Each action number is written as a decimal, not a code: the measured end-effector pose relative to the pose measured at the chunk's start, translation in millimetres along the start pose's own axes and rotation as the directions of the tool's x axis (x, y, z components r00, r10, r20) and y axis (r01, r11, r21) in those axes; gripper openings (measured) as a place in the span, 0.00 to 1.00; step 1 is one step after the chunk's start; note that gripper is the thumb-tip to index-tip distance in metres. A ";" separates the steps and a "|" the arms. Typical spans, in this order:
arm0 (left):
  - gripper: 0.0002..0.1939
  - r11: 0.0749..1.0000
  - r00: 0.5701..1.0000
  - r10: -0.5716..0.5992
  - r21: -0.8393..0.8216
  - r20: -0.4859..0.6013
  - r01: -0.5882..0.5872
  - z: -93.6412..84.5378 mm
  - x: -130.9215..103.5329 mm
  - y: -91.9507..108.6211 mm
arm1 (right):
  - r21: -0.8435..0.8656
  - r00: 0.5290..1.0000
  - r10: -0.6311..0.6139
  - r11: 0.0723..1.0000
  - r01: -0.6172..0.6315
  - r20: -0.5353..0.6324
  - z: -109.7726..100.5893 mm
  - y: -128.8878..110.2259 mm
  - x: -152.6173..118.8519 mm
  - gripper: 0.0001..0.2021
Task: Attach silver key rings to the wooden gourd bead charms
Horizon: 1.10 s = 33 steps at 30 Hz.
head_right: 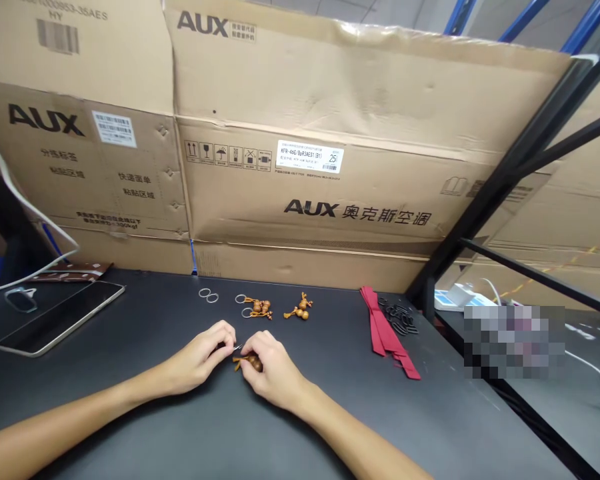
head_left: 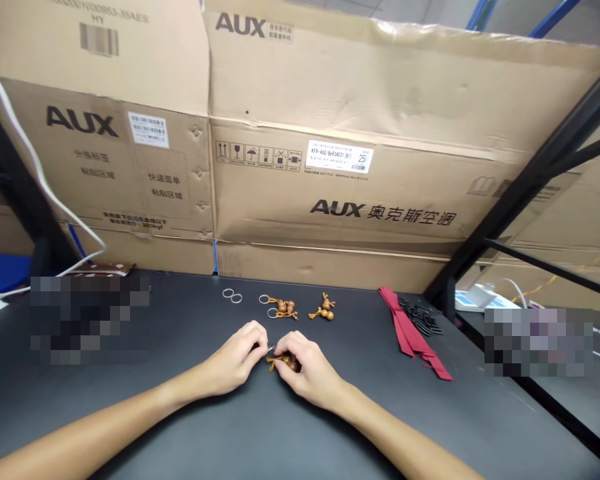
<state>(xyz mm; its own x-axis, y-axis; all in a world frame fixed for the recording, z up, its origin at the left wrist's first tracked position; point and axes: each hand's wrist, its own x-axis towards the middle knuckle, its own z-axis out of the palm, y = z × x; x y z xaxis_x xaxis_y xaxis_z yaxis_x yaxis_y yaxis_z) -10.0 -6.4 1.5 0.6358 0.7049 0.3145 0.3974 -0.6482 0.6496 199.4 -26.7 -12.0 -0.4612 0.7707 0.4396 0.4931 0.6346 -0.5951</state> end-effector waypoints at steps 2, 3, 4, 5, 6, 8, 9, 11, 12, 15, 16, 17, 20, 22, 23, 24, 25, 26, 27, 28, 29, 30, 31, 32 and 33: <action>0.10 1.000 1.000 0.005 0.009 -0.011 -0.005 -0.2 -0.1 1.7 | -0.034 1.000 -0.011 0.999 0.011 -0.004 -2.2 0.6 -1.4 0.08; 0.10 1.000 1.000 0.010 0.014 -0.017 -0.010 -0.2 -0.3 2.2 | -0.056 1.000 -0.005 0.998 0.005 0.001 -4.4 0.6 -2.3 0.10; 0.10 1.000 1.000 0.016 0.019 -0.022 -0.016 -0.3 -0.7 2.4 | -0.082 1.000 0.009 0.997 -0.008 0.015 -7.1 0.5 -3.3 0.11; 0.10 0.999 0.999 0.023 0.023 -0.024 -0.022 -0.4 -1.0 2.4 | -0.109 0.999 0.034 0.994 -0.031 0.026 -9.9 0.6 -4.4 0.11; 0.10 0.999 0.999 0.030 0.027 -0.024 -0.029 -0.4 -1.4 2.2 | -0.127 0.998 0.051 0.991 -0.046 0.035 -12.4 1.0 -5.4 0.10; 0.10 0.999 0.999 0.035 0.033 -0.018 -0.034 -0.3 -2.1 1.5 | -0.148 0.997 0.057 0.988 -0.048 0.058 -15.5 2.8 -7.2 0.07; 0.10 0.999 0.999 0.033 0.036 -0.017 -0.032 -0.1 -2.3 0.9 | -0.153 0.997 0.048 0.988 -0.037 0.066 -15.7 4.0 -7.8 0.05; 0.09 0.999 0.999 0.032 0.040 -0.019 -0.031 0.8 -2.3 -0.5 | -0.156 0.997 0.021 0.988 -0.008 0.077 -13.7 6.3 -8.0 0.04; 0.09 0.999 0.999 0.035 0.041 -0.024 -0.034 1.4 -2.2 -1.4 | -0.158 0.997 0.004 0.987 0.008 0.079 -11.9 7.0 -7.8 0.03; 0.09 0.997 0.998 0.050 0.061 -0.043 -0.048 3.5 -2.2 -3.6 | -0.163 0.996 -0.054 0.985 0.065 0.075 -6.7 6.7 -6.2 0.04; 0.09 0.996 0.997 0.054 0.075 -0.048 -0.051 4.1 -2.2 -3.9 | -0.163 0.995 -0.075 0.983 0.086 0.073 -5.5 6.0 -5.7 0.04; 0.09 0.995 0.997 0.057 0.089 -0.052 -0.053 4.6 -2.3 -3.9 | -0.162 0.993 -0.094 0.981 0.105 0.071 -4.7 5.3 -5.3 0.05; 0.10 0.991 0.997 0.063 0.125 -0.045 -0.057 5.1 -2.4 -2.3 | -0.151 0.988 -0.133 0.978 0.142 0.074 -3.7 3.9 -5.1 0.06; 0.10 0.989 0.997 0.060 0.135 -0.038 -0.054 4.9 -2.1 -1.1 | -0.139 0.986 -0.150 0.977 0.159 0.069 -2.8 4.1 -5.6 0.06; 0.10 0.989 0.998 0.056 0.138 -0.034 -0.051 4.7 -1.9 -0.8 | -0.132 0.986 -0.155 0.978 0.162 0.063 -2.2 4.4 -5.8 0.06; 0.10 0.989 0.998 0.051 0.139 -0.028 -0.046 4.6 -1.7 -0.7 | -0.123 0.986 -0.158 0.979 0.164 0.056 -1.5 4.8 -6.1 0.06; 0.10 0.989 0.999 0.048 0.138 -0.021 -0.044 4.6 -1.7 -0.9 | -0.115 0.986 -0.158 0.980 0.163 0.046 -0.8 5.2 -6.3 0.06; 0.10 0.990 0.999 0.046 0.137 -0.011 -0.044 4.6 -1.7 -1.4 | -0.106 0.987 -0.158 0.981 0.161 0.036 0.0 5.4 -6.4 0.06; 0.11 0.990 0.999 0.045 0.135 -0.002 -0.045 4.8 -1.9 -2.1 | -0.098 0.987 -0.157 0.982 0.159 0.024 0.7 5.6 -6.4 0.06; 0.11 0.990 0.999 0.045 0.134 0.005 -0.045 5.0 -2.2 -2.9 | -0.093 0.987 -0.158 0.983 0.159 0.010 1.3 5.6 -6.4 0.07; 0.11 0.990 0.999 0.045 0.133 0.010 -0.046 5.3 -2.5 -3.7 | -0.091 0.987 -0.161 0.983 0.159 -0.005 1.8 5.5 -6.3 0.06; 0.11 0.990 0.999 0.046 0.131 0.011 -0.047 5.5 -2.7 -4.3 | -0.091 0.987 -0.162 0.983 0.159 -0.020 2.3 5.3 -6.2 0.06; 0.11 0.991 0.999 0.045 0.129 0.009 -0.046 5.7 -3.0 -4.8 | -0.093 0.986 -0.163 0.983 0.159 -0.035 2.8 5.2 -6.0 0.06; 0.11 0.991 0.999 0.045 0.124 0.006 -0.045 5.7 -3.1 -5.0 | -0.095 0.986 -0.163 0.983 0.159 -0.046 3.2 5.1 -5.9 0.06; 0.11 0.992 0.999 0.046 0.118 0.003 -0.046 5.7 -3.1 -4.9 | -0.097 0.985 -0.163 0.983 0.158 -0.054 3.5 5.0 -5.8 0.07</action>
<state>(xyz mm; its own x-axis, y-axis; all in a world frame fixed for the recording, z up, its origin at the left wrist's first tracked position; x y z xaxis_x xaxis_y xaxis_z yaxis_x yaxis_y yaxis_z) -10.2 -7.1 -6.5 0.6554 0.6736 0.3416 0.4431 -0.7092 0.5483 202.0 -28.3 -19.9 -0.4949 0.6588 0.5667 0.4832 0.7506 -0.4506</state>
